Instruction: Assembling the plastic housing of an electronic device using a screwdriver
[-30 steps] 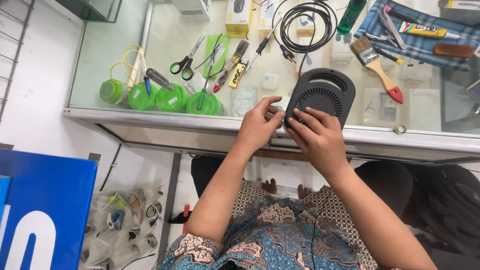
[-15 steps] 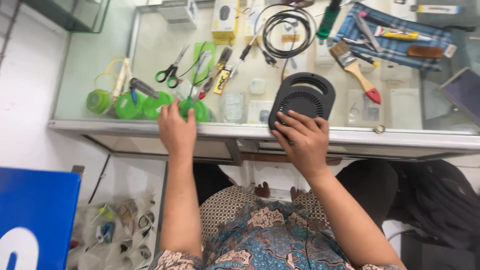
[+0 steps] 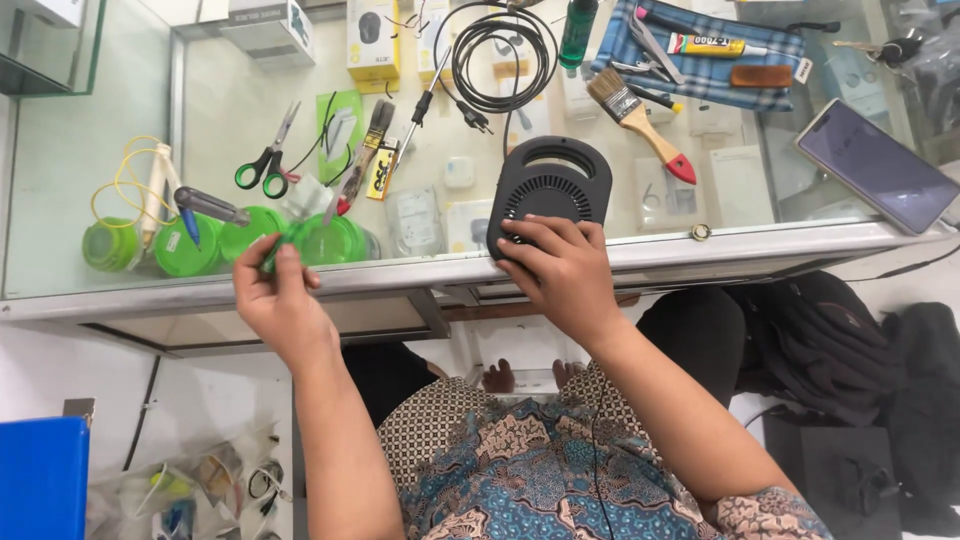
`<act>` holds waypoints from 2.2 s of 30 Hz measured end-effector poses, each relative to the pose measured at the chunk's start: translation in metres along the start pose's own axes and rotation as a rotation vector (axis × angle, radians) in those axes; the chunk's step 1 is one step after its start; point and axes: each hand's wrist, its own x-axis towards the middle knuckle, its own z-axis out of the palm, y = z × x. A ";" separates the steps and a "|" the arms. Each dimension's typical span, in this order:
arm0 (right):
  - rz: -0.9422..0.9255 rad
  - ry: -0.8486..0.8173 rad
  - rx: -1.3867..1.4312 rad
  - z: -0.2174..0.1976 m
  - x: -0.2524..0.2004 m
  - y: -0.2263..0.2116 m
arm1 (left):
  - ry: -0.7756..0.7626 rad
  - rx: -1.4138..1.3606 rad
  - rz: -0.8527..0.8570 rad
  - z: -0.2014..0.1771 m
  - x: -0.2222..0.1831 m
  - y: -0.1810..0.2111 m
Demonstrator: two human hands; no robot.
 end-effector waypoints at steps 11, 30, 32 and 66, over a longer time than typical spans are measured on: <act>0.031 -0.257 0.069 -0.013 0.017 0.035 | -0.390 -0.042 -0.243 0.084 -0.056 0.041; -0.013 -0.453 -0.090 -0.015 0.016 0.030 | -0.544 0.191 0.340 0.126 -0.054 0.058; -0.016 -0.453 -0.081 -0.015 0.016 0.031 | -0.548 0.191 0.358 0.127 -0.055 0.055; 0.095 -0.343 0.730 0.026 0.011 0.060 | -0.761 0.082 0.420 0.127 -0.060 0.085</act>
